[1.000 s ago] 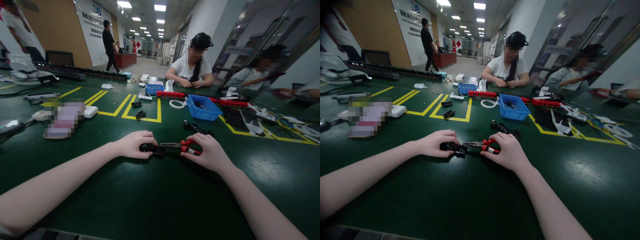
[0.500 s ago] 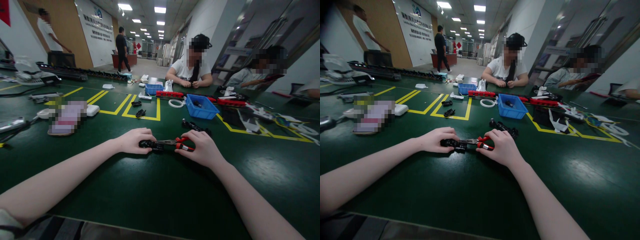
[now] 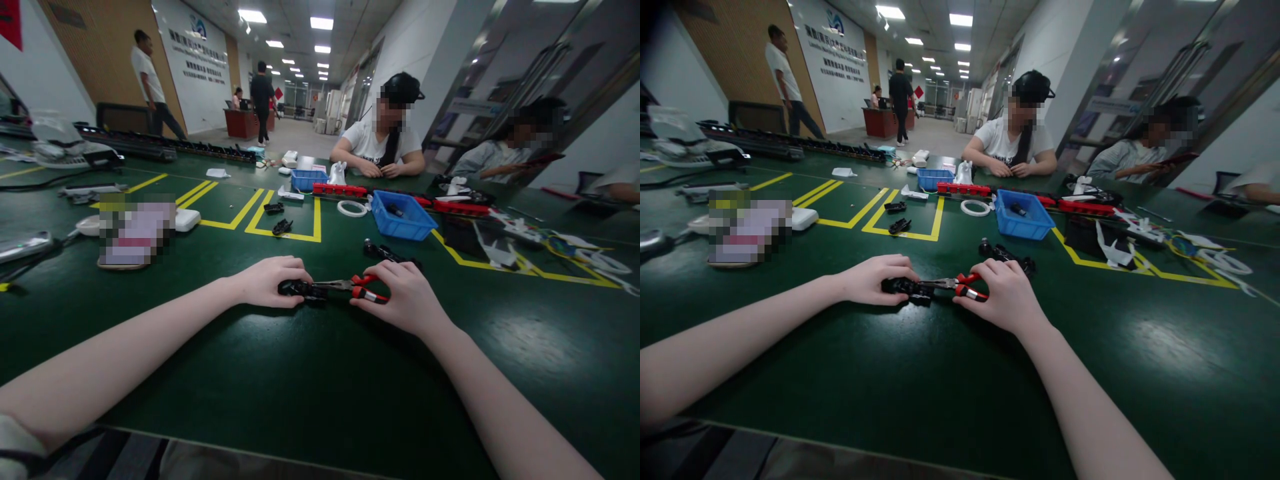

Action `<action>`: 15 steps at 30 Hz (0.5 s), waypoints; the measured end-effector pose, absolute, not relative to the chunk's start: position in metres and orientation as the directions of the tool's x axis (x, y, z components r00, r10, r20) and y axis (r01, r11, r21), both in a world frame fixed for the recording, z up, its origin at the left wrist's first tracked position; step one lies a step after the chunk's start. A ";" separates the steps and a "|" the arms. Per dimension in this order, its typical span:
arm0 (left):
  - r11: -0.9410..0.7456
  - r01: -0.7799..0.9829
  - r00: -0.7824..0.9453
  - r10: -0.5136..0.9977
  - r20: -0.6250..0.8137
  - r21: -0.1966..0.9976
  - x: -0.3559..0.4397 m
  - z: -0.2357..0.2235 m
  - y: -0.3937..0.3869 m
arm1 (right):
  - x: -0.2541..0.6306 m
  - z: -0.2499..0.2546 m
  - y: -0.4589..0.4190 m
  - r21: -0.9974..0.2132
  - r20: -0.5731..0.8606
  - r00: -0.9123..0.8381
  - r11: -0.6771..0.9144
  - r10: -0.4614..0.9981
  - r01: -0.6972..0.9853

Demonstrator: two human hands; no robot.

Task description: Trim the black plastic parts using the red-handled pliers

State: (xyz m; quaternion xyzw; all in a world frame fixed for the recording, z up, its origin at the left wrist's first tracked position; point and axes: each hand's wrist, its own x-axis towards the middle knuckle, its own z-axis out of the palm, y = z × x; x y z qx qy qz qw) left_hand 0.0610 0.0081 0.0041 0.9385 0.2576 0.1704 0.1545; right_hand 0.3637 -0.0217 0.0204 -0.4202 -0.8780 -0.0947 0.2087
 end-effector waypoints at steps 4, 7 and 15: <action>-0.819 0.427 0.810 0.535 0.241 0.383 0.062 0.005 0.007 | 0.364 0.020 -0.020 -0.006 0.436 -0.566 0.631 0.700 0.776; -0.821 0.438 0.804 0.540 0.249 0.367 0.062 0.005 0.006 | 0.365 0.019 -0.018 0.001 0.436 -0.569 0.632 0.697 0.775; -0.802 0.298 0.656 0.566 0.499 0.518 0.071 0.026 -0.016 | 0.365 0.020 -0.018 0.019 0.435 -0.576 0.633 0.692 0.774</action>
